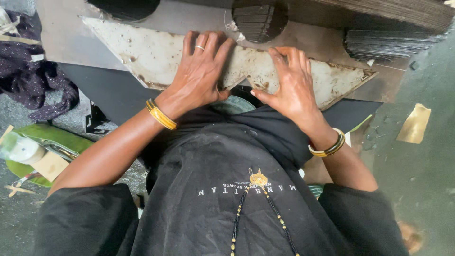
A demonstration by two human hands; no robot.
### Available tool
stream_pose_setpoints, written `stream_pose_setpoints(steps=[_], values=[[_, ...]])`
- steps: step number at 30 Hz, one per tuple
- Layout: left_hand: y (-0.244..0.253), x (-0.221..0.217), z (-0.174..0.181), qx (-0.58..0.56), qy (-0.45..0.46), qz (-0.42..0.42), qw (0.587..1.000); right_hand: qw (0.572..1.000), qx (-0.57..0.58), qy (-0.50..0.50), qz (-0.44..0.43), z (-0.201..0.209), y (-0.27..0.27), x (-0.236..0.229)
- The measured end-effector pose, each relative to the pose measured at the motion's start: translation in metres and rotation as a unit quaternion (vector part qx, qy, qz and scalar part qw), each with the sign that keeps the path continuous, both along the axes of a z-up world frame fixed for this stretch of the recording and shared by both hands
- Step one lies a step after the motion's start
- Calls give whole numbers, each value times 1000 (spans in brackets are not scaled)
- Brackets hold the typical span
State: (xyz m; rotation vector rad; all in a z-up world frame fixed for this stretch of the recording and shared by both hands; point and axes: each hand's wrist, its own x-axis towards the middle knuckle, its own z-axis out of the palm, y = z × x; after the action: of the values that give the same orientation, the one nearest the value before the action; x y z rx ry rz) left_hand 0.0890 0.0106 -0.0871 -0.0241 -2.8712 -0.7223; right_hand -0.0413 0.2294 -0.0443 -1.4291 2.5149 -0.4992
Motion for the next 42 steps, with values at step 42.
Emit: stream_pose_setpoints(steps=[42], values=[[-195,104,50,-157,218,154,951,942,-6,334,33,-2,50,-10]])
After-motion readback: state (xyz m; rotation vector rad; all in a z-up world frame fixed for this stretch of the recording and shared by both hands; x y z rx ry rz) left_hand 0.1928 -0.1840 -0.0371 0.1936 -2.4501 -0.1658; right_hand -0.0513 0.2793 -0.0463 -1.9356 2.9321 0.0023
